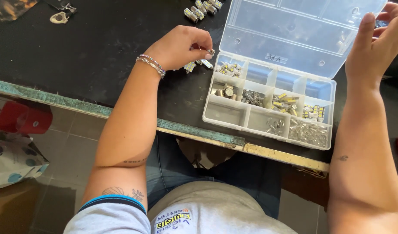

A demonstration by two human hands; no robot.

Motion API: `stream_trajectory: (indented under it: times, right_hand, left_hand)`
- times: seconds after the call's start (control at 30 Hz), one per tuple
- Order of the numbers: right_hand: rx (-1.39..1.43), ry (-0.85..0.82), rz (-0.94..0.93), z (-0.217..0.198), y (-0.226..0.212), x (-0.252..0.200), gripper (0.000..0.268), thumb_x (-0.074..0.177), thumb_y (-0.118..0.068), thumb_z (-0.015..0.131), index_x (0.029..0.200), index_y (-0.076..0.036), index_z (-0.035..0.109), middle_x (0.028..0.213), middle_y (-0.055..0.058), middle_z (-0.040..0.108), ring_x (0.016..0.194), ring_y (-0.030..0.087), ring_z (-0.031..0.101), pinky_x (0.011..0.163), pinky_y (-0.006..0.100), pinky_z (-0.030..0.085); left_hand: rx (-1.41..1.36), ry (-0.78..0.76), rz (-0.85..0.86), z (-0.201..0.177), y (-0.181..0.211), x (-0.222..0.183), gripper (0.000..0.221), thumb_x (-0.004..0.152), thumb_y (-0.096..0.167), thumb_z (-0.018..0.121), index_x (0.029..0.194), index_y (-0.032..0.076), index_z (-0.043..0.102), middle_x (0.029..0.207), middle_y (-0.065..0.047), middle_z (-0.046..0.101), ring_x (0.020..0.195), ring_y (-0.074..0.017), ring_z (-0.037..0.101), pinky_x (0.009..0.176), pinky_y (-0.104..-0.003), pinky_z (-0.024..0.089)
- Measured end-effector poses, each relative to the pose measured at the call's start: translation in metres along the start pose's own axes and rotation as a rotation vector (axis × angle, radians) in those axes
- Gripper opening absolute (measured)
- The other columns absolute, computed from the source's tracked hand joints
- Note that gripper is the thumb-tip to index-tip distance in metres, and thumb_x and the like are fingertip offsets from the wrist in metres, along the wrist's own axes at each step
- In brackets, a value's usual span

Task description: Sorting small metal components and LED bulbs into a multi-compartment plastic organizer box.

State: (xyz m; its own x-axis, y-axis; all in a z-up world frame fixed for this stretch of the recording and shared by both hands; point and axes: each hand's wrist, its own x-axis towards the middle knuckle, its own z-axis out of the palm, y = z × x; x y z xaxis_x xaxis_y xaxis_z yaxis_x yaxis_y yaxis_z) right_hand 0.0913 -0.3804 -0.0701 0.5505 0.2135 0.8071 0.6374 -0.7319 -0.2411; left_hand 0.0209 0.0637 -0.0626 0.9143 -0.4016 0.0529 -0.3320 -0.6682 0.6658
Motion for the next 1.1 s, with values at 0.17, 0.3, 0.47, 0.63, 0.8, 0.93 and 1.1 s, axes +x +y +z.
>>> stream_trajectory:
  times: [0.17,0.3,0.47,0.63,0.8,0.93,1.1]
  right_hand:
    - [-0.103,0.060,-0.034,-0.002,-0.012,0.002,0.037,0.126,-0.030,0.052,0.140,0.004,0.050,0.127,0.021,0.055,0.088,0.030,0.051,0.071,0.040,0.044]
    - [-0.143,0.073,-0.030,-0.003,-0.035,0.007,0.034,0.122,-0.026,0.054,0.137,0.004,0.047,0.124,0.020,0.051,0.096,0.034,0.046,0.085,0.045,0.039]
    - [-0.076,0.063,-0.157,-0.001,-0.067,0.019,0.046,0.123,-0.037,0.047,0.137,0.006,0.051,0.129,0.022,0.053,0.104,0.034,0.049,0.079,0.044,0.040]
    - [-0.034,0.021,-0.207,0.004,-0.079,0.018,0.047,0.121,-0.041,0.047,0.140,0.001,0.054,0.126,0.018,0.047,0.111,0.032,0.050,0.085,0.046,0.044]
    - [0.012,-0.046,-0.183,0.002,-0.083,0.014,0.039,0.122,-0.031,0.056,0.137,0.005,0.054,0.124,0.021,0.047,0.111,0.035,0.048,0.087,0.047,0.044]
    - [0.025,-0.089,-0.223,0.009,-0.070,0.010,0.037,0.121,-0.027,0.060,0.135,0.007,0.054,0.123,0.023,0.047,0.108,0.035,0.049,0.087,0.047,0.046]
    - [0.051,-0.256,-0.197,0.008,-0.069,0.003,0.036,0.114,-0.017,0.073,0.139,0.004,0.057,0.129,0.025,0.050,0.103,0.037,0.054,0.093,0.050,0.046]
  left_hand:
    - [-0.006,0.077,0.131,0.007,-0.006,0.006,0.011,0.096,0.017,0.077,0.094,0.014,0.067,0.082,0.002,0.061,0.070,-0.0131,0.051,0.065,-0.031,0.043]
    - [-0.047,0.260,0.450,0.017,0.013,0.011,0.007,0.096,0.005,0.076,0.102,0.007,0.071,0.096,-0.006,0.069,0.089,-0.0199,0.065,0.083,-0.033,0.052]
    - [-0.032,0.239,0.558,0.054,0.043,0.021,0.016,0.097,0.008,0.073,0.113,0.011,0.071,0.103,-0.005,0.074,0.090,-0.0170,0.071,0.087,-0.034,0.058]
    - [0.120,0.333,0.616,0.082,0.044,0.031,0.021,0.095,0.014,0.077,0.114,0.016,0.070,0.090,0.003,0.077,0.093,-0.0268,0.062,0.080,-0.040,0.053]
    - [0.145,0.336,0.625,0.090,0.043,0.034,0.025,0.097,0.015,0.076,0.120,0.015,0.068,0.092,0.006,0.078,0.097,-0.0254,0.062,0.074,-0.040,0.055]
    - [0.198,0.323,0.632,0.091,0.045,0.033,0.028,0.096,0.011,0.076,0.122,0.016,0.066,0.090,0.004,0.077,0.099,-0.0245,0.067,0.079,-0.042,0.056]
    - [0.187,0.297,0.597,0.090,0.044,0.031,0.029,0.097,0.016,0.075,0.125,0.016,0.068,0.090,0.004,0.078,0.099,-0.0253,0.063,0.073,-0.041,0.058]
